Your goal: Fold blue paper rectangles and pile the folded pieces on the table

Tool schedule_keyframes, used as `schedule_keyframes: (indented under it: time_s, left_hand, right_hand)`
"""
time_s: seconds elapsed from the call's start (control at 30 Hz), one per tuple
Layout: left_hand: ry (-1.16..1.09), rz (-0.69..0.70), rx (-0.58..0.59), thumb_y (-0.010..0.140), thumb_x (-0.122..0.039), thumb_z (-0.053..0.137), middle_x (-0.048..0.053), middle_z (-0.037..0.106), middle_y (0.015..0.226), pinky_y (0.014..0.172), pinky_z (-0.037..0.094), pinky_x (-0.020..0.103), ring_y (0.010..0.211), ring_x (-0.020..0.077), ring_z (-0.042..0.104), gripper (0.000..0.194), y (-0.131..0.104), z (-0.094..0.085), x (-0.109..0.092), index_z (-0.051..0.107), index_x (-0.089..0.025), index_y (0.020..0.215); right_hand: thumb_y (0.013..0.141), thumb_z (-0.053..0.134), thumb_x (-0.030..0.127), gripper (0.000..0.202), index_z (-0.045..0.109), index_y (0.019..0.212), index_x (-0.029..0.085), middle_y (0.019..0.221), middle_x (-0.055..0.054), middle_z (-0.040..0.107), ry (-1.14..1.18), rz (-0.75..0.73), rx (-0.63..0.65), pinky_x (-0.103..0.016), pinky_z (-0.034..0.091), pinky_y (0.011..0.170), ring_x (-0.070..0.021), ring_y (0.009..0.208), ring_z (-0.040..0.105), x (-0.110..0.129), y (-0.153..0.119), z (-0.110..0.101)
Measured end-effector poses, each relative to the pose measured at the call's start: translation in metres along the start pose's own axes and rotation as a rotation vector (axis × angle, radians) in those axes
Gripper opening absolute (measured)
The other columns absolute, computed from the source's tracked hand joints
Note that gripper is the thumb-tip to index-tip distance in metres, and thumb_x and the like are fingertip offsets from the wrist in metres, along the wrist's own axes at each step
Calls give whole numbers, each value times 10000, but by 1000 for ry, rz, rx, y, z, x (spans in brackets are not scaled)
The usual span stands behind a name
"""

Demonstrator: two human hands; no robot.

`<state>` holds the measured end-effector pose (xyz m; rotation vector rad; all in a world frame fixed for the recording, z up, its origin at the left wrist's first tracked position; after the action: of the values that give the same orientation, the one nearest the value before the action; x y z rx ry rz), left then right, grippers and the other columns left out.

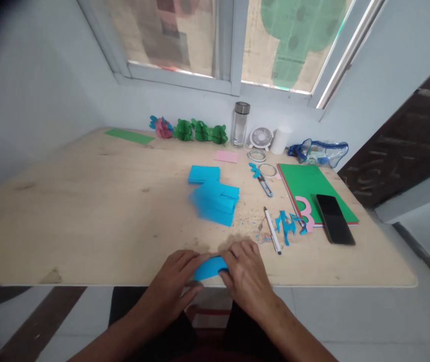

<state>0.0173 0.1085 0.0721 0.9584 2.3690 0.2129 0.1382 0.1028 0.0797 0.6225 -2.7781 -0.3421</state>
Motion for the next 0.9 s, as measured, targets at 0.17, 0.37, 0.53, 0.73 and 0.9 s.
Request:
schedule_keyframes:
  time_s: [0.17, 0.37, 0.53, 0.73, 0.9]
  left_hand:
    - [80, 2, -100, 835, -218, 510, 89, 613, 1209, 927, 486, 370, 1116, 218, 556, 448, 21, -27, 31, 495, -215, 1282]
    - [231, -90, -132, 891, -243, 444, 102, 606, 1243, 984, 439, 434, 1160, 239, 546, 353, 85, -54, 109, 548, -195, 1225]
    - [318, -118, -43, 916, -316, 496, 111, 613, 1183, 959, 445, 459, 1090, 240, 571, 257, 147, -42, 163, 611, -169, 1092]
    - [383, -67, 141, 902, -383, 561, 85, 569, 1205, 859, 518, 425, 1022, 203, 589, 361, 181, -11, 186, 541, -175, 1196]
    - [456, -68, 264, 900, -380, 565, 85, 572, 1199, 860, 517, 427, 1024, 205, 590, 360, 187, 4, 195, 542, -170, 1192]
  right_hand:
    - [839, 602, 176, 121, 637, 937, 239, 787, -5, 633, -32, 4, -156, -360, 345, 834, -185, 813, 555, -16, 21, 2]
    - [833, 618, 204, 149, 645, 976, 235, 865, -28, 655, -114, 41, -251, -390, 324, 861, -212, 868, 544, -30, 70, 4]
    - [865, 591, 238, 236, 618, 1097, 204, 955, -68, 627, -174, 55, -306, -409, 321, 864, -234, 924, 513, -23, 74, -7]
    - [875, 574, 214, 240, 604, 1113, 224, 1077, -62, 631, -143, 38, -365, -414, 324, 923, -234, 1057, 508, -12, 55, -13]
    - [903, 531, 212, 226, 604, 1117, 219, 1131, -62, 646, -93, 1, -414, -440, 321, 971, -249, 1126, 501, -5, 51, -11]
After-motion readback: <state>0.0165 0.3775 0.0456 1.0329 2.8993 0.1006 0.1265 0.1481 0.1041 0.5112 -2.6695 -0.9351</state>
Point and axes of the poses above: each hand's wrist, its own y-axis towards the middle knuckle, its own z-axis out of the palm, x = y × z, the point moved 9 cm from there along y, towards the middle knuckle
